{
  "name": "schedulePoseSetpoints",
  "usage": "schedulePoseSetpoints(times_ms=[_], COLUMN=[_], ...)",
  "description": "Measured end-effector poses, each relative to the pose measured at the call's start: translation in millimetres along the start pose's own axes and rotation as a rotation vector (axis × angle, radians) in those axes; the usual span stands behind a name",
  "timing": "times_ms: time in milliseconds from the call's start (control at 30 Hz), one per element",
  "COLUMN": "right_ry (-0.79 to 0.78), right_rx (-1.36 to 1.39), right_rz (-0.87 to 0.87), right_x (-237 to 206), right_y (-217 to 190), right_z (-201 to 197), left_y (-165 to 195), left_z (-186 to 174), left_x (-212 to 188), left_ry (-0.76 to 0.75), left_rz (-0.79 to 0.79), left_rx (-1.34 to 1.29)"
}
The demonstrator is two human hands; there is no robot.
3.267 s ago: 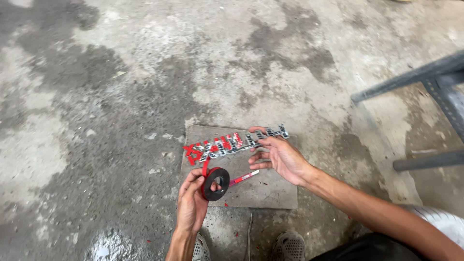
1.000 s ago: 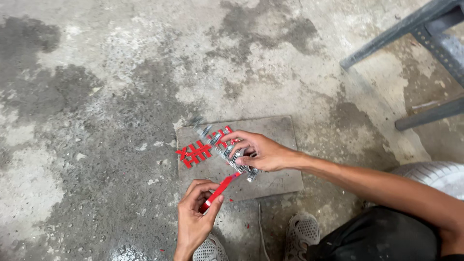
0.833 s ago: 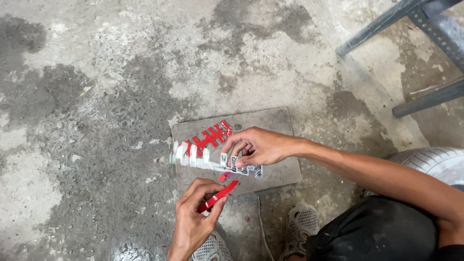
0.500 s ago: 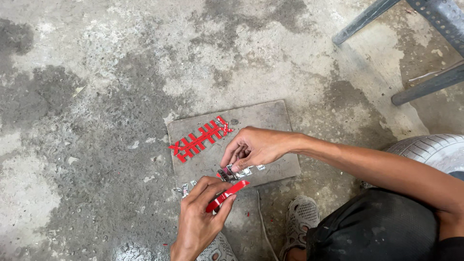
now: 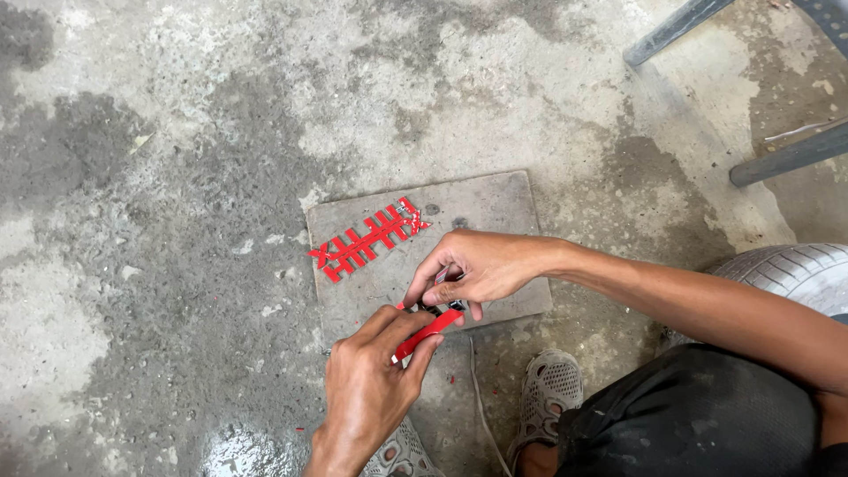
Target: The person assembles small metallic letter-shaped pieces into a vertical chain on their lap, then tapes the assembled chain together using red tape.
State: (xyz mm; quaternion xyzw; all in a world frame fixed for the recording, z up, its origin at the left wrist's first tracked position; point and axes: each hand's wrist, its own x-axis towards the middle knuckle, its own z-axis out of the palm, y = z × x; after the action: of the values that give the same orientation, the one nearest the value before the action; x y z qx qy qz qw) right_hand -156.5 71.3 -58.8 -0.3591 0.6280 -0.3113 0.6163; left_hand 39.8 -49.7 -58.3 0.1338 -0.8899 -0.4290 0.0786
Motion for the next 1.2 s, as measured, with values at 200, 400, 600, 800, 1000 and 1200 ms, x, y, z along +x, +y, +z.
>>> schedulePoseSetpoints(times_ms=[200, 400, 600, 800, 1000, 1200], right_ry=[-0.016, 0.015, 0.038, 0.019, 0.051, 0.042], right_rx=[0.006, 0.039, 0.103, 0.112, 0.032, 0.093], right_rz=[-0.055, -0.08, -0.046, -0.005, -0.195, -0.143], right_x=[3, 4, 5, 8, 8, 0], right_y=[4, 7, 2, -2, 0, -2], right_z=[0, -5, -7, -4, -1, 3], left_y=[3, 0, -3, -4, -4, -5], left_z=[6, -1, -16, -38, -39, -38], left_x=[1, 0, -8, -14, -2, -7], left_ry=[-0.019, 0.042, 0.092, 0.089, 0.084, 0.143], left_rz=[-0.019, 0.025, 0.119, 0.516, 0.711, 0.825], left_rx=[0.106, -0.096, -0.055, 0.093, 0.281, 0.404])
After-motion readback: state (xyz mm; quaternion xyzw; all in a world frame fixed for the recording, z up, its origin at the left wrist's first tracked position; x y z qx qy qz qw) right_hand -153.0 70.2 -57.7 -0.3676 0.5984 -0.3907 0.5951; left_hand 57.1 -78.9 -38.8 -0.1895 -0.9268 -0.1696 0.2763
